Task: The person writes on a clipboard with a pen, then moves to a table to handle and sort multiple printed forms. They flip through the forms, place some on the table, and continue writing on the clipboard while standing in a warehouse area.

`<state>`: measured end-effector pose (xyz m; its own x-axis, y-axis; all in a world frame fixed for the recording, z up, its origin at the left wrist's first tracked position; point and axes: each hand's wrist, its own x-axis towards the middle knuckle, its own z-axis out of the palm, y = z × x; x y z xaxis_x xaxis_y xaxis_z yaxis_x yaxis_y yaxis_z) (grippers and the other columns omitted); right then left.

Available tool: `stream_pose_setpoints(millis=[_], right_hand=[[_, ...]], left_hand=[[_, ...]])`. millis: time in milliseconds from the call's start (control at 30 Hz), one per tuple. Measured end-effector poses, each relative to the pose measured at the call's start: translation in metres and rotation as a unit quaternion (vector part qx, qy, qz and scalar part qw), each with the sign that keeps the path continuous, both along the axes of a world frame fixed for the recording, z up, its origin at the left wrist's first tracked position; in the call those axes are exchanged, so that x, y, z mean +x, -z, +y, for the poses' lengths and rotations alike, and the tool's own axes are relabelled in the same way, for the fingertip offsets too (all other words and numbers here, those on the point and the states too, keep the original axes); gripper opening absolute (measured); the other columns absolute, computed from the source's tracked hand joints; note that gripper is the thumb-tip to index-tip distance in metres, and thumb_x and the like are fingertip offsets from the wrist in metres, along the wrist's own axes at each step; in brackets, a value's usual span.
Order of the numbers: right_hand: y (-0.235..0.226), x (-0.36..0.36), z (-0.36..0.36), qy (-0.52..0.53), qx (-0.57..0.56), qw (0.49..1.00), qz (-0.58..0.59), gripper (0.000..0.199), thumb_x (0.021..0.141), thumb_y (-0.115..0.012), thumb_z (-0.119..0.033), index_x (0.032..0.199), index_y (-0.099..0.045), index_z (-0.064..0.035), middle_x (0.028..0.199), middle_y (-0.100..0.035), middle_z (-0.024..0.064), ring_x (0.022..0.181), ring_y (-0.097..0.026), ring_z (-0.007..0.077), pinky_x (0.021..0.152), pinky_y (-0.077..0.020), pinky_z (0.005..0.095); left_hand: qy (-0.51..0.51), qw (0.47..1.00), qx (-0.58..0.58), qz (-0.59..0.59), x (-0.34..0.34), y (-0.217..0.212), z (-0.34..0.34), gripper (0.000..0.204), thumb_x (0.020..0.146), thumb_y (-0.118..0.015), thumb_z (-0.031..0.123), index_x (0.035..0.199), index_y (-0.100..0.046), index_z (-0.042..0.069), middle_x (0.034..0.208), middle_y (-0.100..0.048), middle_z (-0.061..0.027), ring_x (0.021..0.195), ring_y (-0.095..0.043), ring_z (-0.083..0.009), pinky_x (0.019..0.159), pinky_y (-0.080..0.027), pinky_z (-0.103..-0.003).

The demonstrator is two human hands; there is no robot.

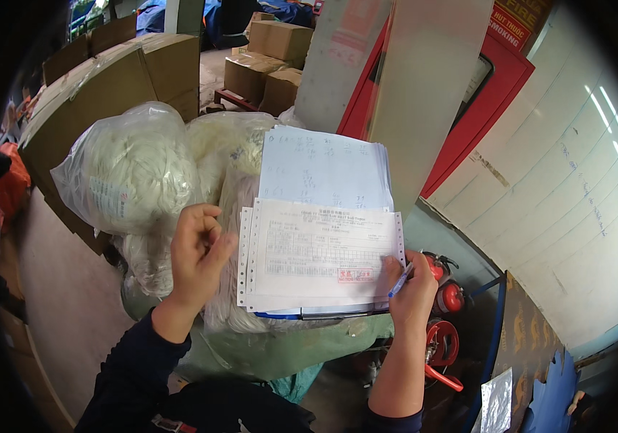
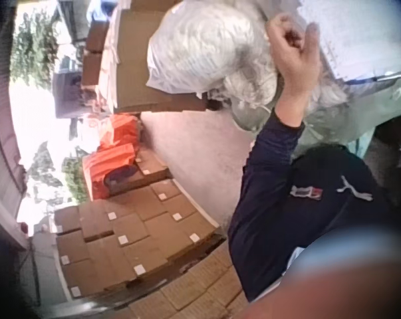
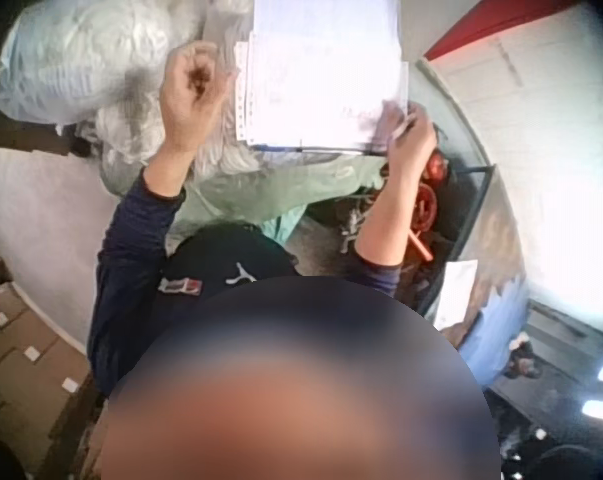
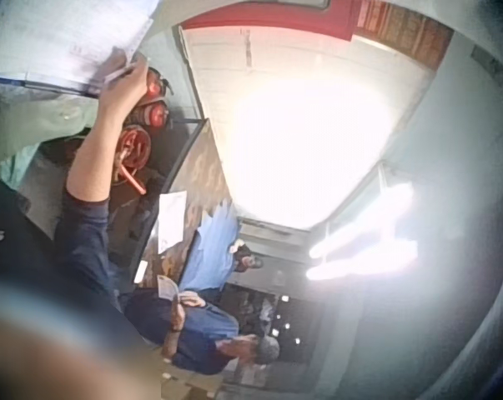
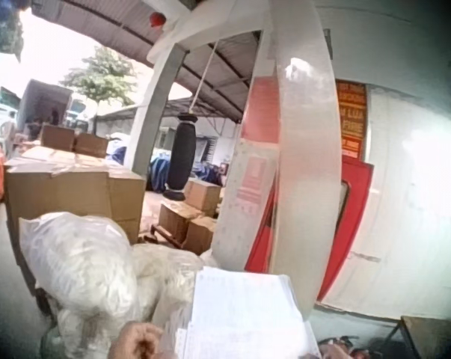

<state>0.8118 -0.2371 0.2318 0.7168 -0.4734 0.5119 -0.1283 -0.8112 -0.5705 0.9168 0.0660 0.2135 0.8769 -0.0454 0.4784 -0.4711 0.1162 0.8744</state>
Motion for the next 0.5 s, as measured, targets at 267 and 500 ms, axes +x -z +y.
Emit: stream_pose_setpoints(millis=[267, 500], right_hand=[[0.001, 0.0, 0.001, -0.005, 0.006, 1.0, -0.005, 0.026, 0.091, -0.074, -0.018, 0.102, -0.066, 0.0038, 0.072, -0.066, 0.0081, 0.062, -0.054, 0.009, 0.058, -0.0446, 0.0253], [-0.001, -0.002, 0.003, 0.005, 0.012, 1.0, 0.0, 0.025, 0.09, -0.074, -0.016, 0.102, -0.066, 0.0042, 0.074, -0.067, 0.0097, 0.064, -0.056, 0.0096, 0.06, -0.0466, 0.026]], left_hand=[[0.064, 0.83, 0.453, -0.319, -0.059, -0.036, -0.018, 0.054, 0.074, -0.079, 0.035, 0.114, -0.064, 0.002, 0.122, -0.059, -0.0162, 0.103, -0.055, -0.0271, 0.085, -0.043, -0.038], [0.043, 0.803, 0.505, -0.314, -0.061, -0.02, -0.022, 0.063, 0.068, -0.082, 0.039, 0.115, -0.062, 0.002, 0.132, -0.055, -0.022, 0.107, -0.053, -0.0276, 0.086, -0.042, -0.039]])
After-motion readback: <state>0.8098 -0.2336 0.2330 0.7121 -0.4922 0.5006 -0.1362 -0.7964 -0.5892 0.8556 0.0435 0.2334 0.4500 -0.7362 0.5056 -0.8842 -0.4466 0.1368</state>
